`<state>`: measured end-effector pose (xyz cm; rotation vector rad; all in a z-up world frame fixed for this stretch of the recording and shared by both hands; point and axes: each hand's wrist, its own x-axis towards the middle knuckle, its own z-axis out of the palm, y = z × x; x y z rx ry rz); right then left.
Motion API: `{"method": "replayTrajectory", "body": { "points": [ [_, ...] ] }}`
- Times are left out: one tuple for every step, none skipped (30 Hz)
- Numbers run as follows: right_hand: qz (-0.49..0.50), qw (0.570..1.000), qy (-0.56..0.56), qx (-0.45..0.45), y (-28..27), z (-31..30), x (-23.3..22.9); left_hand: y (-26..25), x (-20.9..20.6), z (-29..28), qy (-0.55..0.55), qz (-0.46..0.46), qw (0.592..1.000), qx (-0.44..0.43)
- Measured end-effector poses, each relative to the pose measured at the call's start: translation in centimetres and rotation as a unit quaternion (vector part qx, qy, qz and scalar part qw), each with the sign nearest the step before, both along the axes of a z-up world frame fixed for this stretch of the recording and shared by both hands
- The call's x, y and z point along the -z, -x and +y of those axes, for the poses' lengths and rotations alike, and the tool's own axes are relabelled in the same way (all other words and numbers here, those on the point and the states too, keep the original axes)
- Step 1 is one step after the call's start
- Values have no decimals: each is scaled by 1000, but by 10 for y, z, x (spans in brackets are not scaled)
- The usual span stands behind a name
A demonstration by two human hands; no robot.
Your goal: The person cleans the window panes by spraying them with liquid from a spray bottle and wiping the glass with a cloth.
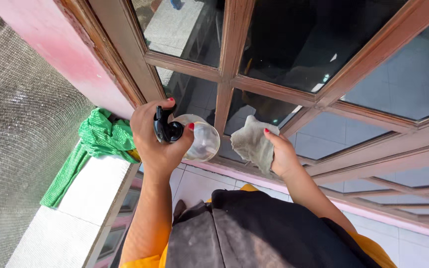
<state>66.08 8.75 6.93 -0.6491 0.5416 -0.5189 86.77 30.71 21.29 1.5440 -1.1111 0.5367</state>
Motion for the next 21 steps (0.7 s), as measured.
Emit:
{"method": "replayTrajectory", "body": {
  "points": [
    [-18, 1000, 13, 5, -3, 0, -3, -12, 0, -1, 2, -22, 1000, 7],
    [-21, 1000, 15, 15, -9, 1, -7, -25, -2, -3, 4, -25, 1000, 18],
    [-40, 997, 41, 58, -16, 3, -11, -39, -5, -4, 2, -13, 999, 36],
    [-53, 992, 61, 101, -20, 11, -12, -51, -4, -1, -7, 3, 998, 55],
    [-91, 976, 108, 164, -25, 16, -15, -63, -4, 1, -12, 5, 998, 67],
    [-130, 953, 158, 225, -33, 19, -21, -78, -6, 3, -26, 14, 996, 80],
    [-128, 950, 158, 236, -39, 26, -25, -93, -8, 5, -40, 22, 995, 94],
    [-146, 902, 261, 311, -47, 30, -28, -109, -11, 6, -37, 19, 994, 105],
    [-161, 837, 360, 380, -57, 32, -28, -124, -13, 8, -35, 14, 993, 113],
    [-151, 836, 358, 387, -76, 32, -21, -136, -9, 15, -42, 18, 992, 119],
    [-65, 780, 424, 455, -100, 26, -12, -149, -5, 20, -47, 23, 990, 129],
    [21, 711, 480, 514, -117, 24, -7, -163, -2, 26, -51, 60, 985, 151],
    [97, 620, 619, 472, -133, 29, -2, -175, 1, 31, -55, 97, 979, 172],
    [165, 508, 739, 412, -164, 30, -1, -188, 2, 33, -53, 94, 978, 180],
    [261, 462, 773, 346, -194, 36, -2, -198, 4, 38, -57, 80, 980, 173],
    [355, 411, 794, 274, -220, 43, -6, -208, 5, 41, -62, 67, 982, 167],
    [385, 367, 807, 254, -246, 46, -13, -221, 6, 41, -62, 64, 981, 175],
    [420, 329, 815, 226, -265, 56, -18, -230, 11, 46, -80, 73, 978, 179],
    [413, 336, 818, 217, -283, 60, -30, -239, 17, 52, -100, 81, 975, 183],
    [399, 333, 827, 215, -302, 51, -55, -249, 20, 53, -96, 79, 974, 189],
    [383, 314, 840, 223, -317, 43, -86, -258, 23, 54, -85, 63, 975, 198]
  ]
}}
